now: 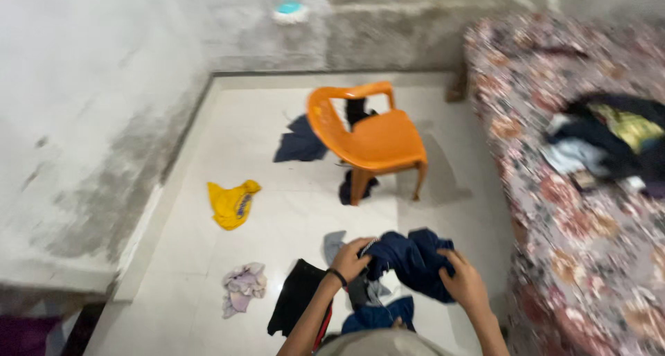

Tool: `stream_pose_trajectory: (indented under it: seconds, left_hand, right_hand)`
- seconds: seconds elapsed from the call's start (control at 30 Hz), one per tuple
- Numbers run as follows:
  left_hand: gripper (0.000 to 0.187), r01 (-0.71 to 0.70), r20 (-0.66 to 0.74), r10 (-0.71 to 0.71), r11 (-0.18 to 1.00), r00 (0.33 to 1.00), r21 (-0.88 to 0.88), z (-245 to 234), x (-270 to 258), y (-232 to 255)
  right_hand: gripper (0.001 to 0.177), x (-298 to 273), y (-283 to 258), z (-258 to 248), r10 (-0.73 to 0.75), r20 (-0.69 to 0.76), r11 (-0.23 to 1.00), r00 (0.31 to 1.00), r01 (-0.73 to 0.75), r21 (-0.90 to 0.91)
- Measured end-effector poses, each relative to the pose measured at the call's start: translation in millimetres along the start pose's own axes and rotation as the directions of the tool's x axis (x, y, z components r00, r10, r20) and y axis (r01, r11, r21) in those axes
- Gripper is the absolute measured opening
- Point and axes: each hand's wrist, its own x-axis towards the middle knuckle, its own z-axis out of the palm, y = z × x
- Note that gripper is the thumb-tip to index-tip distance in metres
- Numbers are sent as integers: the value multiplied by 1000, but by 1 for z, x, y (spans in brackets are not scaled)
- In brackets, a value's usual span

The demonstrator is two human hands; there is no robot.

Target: The person picks up clothing items from the floor by hand and places them on a pile on the bed.

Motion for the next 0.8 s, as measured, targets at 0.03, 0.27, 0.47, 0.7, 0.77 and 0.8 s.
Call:
stream_pose_trajectory:
  seconds: [0.03,0.27,0.47,0.7,0.77,0.8]
  left_hand:
    - [47,-8,14,9,1000,1000,-13,9,9,3]
    - [42,16,162,19,977,987,-215,79,80,46]
    - [45,-64,358,138,976,923,-210,121,148,80]
    - [43,-111,464,254,943,849,-313,170,244,91]
    - [47,-156,470,280,945,837,-286,175,280,97]
    - [46,-148,474,289,939,832,-312,177,293,101]
  right_hand:
    - [39,-2,7,-6,114,54,993,992,-115,1]
    - [40,-21,45,-69,4,-265,1000,964,-6,-5]
    - [42,-31,84,-106,226,-330,974,916,-207,91]
    - [44,7,112,-117,396,-453,914,799,-389,112]
    - [44,38,119,-122,369,-522,922,769,-374,102]
    - [44,47,121,-122,391,-528,913,754,-389,122]
